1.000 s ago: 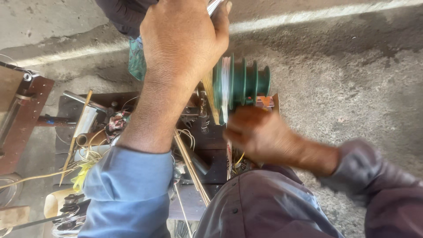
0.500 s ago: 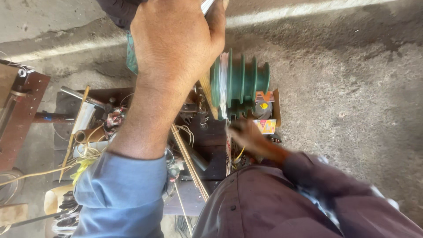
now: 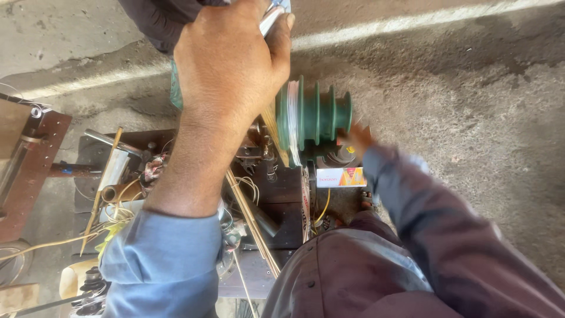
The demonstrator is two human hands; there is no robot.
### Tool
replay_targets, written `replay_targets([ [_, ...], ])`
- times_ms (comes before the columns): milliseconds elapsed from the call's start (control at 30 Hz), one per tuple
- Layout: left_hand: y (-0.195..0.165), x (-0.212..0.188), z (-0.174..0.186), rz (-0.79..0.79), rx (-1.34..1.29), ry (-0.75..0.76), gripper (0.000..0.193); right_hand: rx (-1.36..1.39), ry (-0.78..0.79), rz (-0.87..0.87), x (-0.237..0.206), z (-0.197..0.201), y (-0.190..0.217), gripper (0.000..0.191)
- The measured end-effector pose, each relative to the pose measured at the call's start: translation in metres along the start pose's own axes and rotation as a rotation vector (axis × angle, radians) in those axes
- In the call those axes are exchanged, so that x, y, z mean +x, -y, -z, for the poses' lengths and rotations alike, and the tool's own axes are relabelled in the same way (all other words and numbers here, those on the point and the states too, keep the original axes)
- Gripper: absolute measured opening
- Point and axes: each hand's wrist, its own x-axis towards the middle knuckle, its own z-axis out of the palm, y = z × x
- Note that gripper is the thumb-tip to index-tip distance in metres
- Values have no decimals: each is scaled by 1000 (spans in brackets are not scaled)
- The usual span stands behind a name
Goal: The person winds white wire onto a green spool mounted on a hand-cranked winding machine. They hold the spool steady, turn the crank with one hand while guiding the wire with the other, and periodically pull and reposition the wire as it builds up on the reel.
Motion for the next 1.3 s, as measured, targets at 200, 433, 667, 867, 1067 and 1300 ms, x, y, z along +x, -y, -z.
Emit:
replay_targets([
  [200,1,-5,-5,-60,68,-122,23,-558,143,502,-149,-67,25,21],
  [433,1,6,-2,-40,71,-39,25,-991,-223,1214,-77,67,246,40],
  [667,4,4,-1,-17,86,-10,23,-167,-4,628,-5,62,176,24],
  [867,6,7,-8,8,34,-2,24,-1292,-469,1146,-55,106,228,45],
  [1067,6,7,-8,-52,25,-101,22,-1252,-506,1015,-20,98,207,56],
  [1300,2,8,-1,38,70,69,26,-181,135,115,49,50,84,41],
])
